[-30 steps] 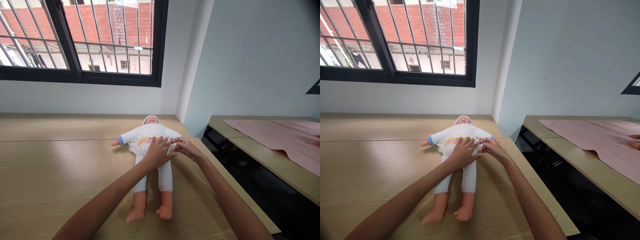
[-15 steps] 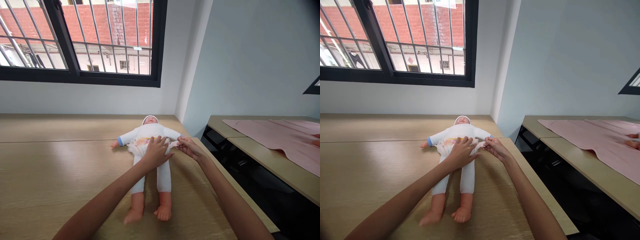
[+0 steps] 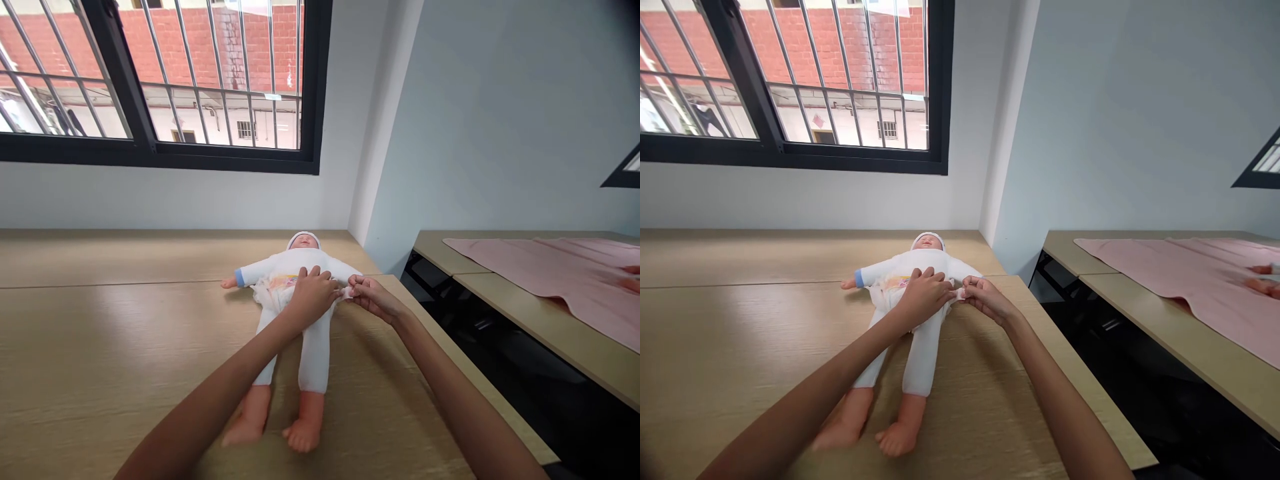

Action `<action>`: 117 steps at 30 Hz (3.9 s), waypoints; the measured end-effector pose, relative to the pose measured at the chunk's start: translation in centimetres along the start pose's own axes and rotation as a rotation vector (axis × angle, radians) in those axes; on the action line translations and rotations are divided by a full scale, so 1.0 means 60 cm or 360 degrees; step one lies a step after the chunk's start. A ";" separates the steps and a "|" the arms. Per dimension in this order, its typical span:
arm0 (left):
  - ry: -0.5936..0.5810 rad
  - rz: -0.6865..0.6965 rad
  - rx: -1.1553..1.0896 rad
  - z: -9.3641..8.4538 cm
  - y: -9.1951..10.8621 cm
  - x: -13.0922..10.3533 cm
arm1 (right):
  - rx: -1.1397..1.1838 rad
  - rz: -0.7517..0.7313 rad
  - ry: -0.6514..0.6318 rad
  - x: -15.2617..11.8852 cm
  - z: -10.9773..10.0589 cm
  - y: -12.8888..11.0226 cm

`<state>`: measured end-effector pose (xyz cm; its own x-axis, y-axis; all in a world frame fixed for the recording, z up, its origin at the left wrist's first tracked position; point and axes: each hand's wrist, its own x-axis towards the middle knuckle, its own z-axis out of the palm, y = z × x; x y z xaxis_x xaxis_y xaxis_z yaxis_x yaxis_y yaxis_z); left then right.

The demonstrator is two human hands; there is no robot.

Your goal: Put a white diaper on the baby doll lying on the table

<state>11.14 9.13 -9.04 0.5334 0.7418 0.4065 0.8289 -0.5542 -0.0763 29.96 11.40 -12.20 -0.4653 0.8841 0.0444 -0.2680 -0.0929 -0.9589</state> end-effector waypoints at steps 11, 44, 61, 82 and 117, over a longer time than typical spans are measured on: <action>0.0108 -0.0090 -0.0038 0.018 -0.002 0.007 | -0.0006 -0.0010 0.0007 0.001 0.008 0.002; 0.0229 0.0270 -0.0444 -0.005 0.006 -0.002 | 0.0017 -0.0023 0.0077 0.001 0.012 0.001; -0.0158 0.0227 0.0153 -0.057 0.044 -0.041 | 0.0070 -0.0044 0.0066 0.003 0.008 0.007; -0.0042 0.0408 0.0471 0.003 0.056 -0.044 | 0.0170 -0.0103 0.0390 0.010 0.024 0.013; 0.0093 0.0495 0.0446 0.000 0.065 -0.053 | -0.0042 -0.0255 0.0391 0.013 0.051 0.028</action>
<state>12.71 4.60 -10.62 0.7617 0.5280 0.3754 0.6479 -0.6183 -0.4449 26.54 10.54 -12.91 -0.1997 0.9712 0.1296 -0.2978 0.0658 -0.9524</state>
